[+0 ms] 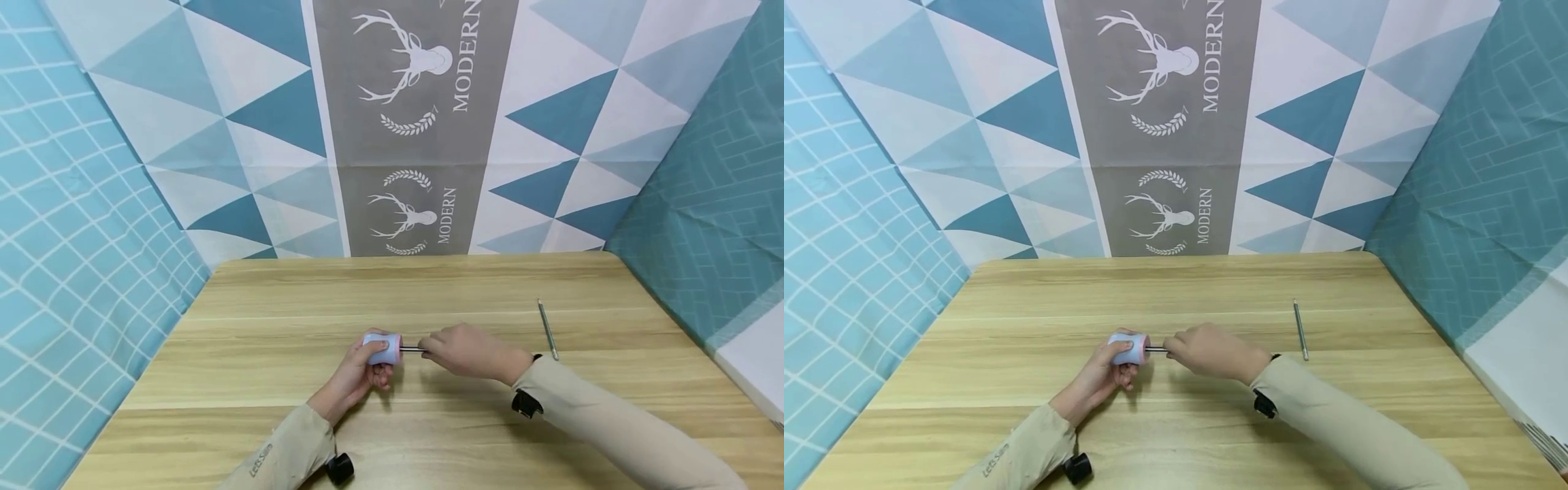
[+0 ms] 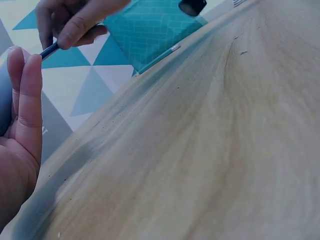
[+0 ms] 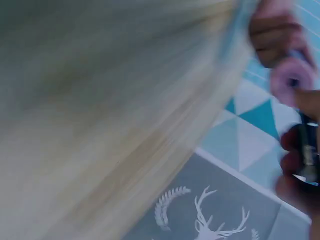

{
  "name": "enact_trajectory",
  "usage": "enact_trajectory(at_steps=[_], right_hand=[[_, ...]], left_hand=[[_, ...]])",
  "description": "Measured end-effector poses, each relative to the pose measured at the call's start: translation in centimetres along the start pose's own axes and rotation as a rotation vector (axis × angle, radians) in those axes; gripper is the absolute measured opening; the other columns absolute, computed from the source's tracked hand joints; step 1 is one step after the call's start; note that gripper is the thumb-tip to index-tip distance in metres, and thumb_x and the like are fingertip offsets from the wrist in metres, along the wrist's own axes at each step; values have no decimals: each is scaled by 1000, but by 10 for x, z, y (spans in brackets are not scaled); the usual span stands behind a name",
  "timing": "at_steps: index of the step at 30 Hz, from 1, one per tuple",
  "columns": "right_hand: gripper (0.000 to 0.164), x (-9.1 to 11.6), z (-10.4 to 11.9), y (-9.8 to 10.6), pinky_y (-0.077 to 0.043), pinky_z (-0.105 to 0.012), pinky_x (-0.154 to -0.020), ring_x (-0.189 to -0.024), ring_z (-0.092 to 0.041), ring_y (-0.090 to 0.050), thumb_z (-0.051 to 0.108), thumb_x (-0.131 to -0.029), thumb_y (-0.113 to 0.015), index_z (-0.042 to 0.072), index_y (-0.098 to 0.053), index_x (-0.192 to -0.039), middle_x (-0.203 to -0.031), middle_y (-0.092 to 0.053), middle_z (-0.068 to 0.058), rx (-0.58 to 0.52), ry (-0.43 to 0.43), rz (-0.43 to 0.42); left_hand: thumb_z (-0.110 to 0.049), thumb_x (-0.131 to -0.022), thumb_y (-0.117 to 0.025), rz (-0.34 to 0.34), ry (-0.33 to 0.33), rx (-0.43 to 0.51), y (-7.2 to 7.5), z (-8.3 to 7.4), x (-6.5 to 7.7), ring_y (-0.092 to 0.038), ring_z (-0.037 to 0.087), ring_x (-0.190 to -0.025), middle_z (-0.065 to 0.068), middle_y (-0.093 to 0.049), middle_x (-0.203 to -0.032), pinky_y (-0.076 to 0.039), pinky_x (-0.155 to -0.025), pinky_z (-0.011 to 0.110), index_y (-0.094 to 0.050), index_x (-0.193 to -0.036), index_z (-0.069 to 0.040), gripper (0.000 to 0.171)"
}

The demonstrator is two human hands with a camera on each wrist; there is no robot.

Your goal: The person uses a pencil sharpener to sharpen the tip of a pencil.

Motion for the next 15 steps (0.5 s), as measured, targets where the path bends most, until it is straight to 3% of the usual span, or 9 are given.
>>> enact_trajectory(at_steps=[2, 3, 5, 7, 10, 15], right_hand=[[25, 4, 7, 0, -38, -17, -42, -50, -6, -45, 8, -107, -33, 8, -57, -99, -71, -54, 4, 331, 135, -78], [32, 5, 9, -3, -35, -18, -40, -48, -8, -43, 7, -108, -26, 8, -57, -99, -69, -53, 3, 447, 178, -107], [42, 7, 9, -9, -29, -19, -38, -45, -8, -38, 4, -108, -15, 9, -56, -100, -67, -49, 3, 549, 209, -130], [43, 7, 9, -14, -25, -18, -37, -43, -7, -34, 8, -109, -14, 9, -56, -98, -63, -46, 4, 538, 206, -145], [33, 2, 6, -20, -21, -14, -38, -44, -3, -28, 16, -110, -25, 10, -52, -93, -59, -43, 6, 352, 136, -119], [17, -8, -5, -23, -27, -10, -40, -46, 4, -30, 17, -103, -53, 12, -48, -88, -59, -39, 12, -297, -157, 6]], left_hand=[[-14, -95, -49, -10, 2, 6, 0, 0, 0, -58, 4, -45, 0, -65, -61, -55, -47, 23, -53, -108, -14, 13], [-14, -95, -49, -13, 3, 8, 0, 0, 0, -58, 4, -45, 0, -65, -61, -55, -47, 22, -52, -108, -14, 13], [-14, -95, -49, -20, 6, 9, 0, 0, 0, -58, 4, -45, 0, -64, -60, -55, -46, 22, -52, -107, -14, 13], [-14, -95, -49, -31, 11, 11, 0, 1, 0, -58, 4, -44, 0, -64, -60, -55, -46, 22, -53, -107, -14, 13], [-15, -96, -48, -57, 22, 20, 2, 1, 0, -57, 4, -44, 0, -64, -60, -54, -46, 22, -54, -106, -14, 11], [-15, -97, -46, -93, 35, 39, 6, 2, 0, -57, 4, -42, 1, -63, -57, -52, -43, 21, -53, -106, -13, 12]])
Point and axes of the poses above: each hand's wrist, its own x-axis away from the middle knuckle, its own y-axis out of the back of the hand, z = x × y, the point moved 5 cm from there along -x, towards the middle knuckle
